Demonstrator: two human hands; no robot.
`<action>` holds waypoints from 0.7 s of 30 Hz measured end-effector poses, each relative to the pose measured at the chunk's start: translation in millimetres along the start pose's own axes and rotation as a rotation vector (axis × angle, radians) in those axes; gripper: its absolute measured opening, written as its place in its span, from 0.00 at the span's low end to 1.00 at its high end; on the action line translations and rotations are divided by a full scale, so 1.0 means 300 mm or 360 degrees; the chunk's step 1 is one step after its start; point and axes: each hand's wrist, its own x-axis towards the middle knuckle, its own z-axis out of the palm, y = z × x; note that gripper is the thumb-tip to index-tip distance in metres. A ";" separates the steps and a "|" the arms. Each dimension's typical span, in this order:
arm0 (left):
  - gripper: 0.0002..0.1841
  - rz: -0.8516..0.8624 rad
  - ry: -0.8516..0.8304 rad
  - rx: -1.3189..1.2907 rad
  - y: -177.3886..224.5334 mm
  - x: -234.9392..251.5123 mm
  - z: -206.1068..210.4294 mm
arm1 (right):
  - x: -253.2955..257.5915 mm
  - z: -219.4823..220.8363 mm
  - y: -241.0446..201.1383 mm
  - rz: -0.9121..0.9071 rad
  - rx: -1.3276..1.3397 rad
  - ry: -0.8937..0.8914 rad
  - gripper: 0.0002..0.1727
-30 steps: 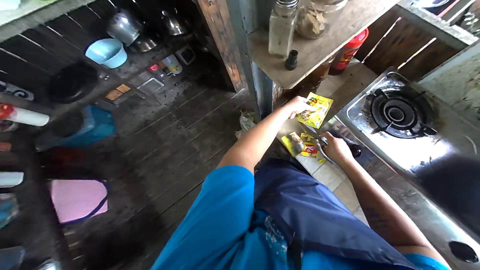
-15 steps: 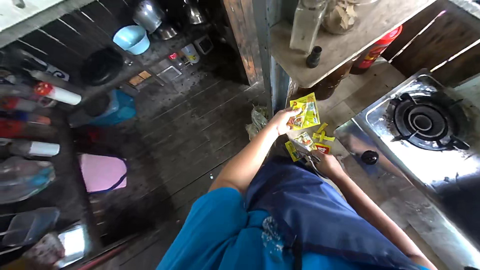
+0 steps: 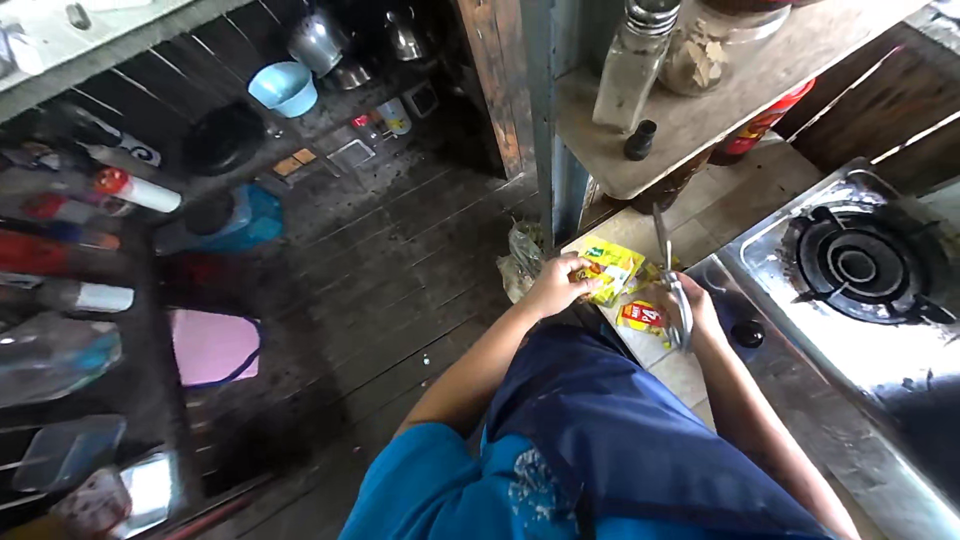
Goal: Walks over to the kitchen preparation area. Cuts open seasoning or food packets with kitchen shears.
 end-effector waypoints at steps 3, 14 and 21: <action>0.12 0.0104 -0.0182 0.0197 -0.018 -0.013 0.006 | -0.049 -0.006 -0.071 -0.0051 0.0249 -0.0046 0.17; 0.12 0.0226 -0.0536 -0.0035 -0.100 0.072 0.058 | -0.140 0.005 -0.152 -0.0062 -0.0891 0.0532 0.28; 0.13 0.0049 -0.0596 -0.0009 -0.109 0.056 0.020 | -0.252 -0.054 -0.114 -0.0061 -0.0013 0.0540 0.32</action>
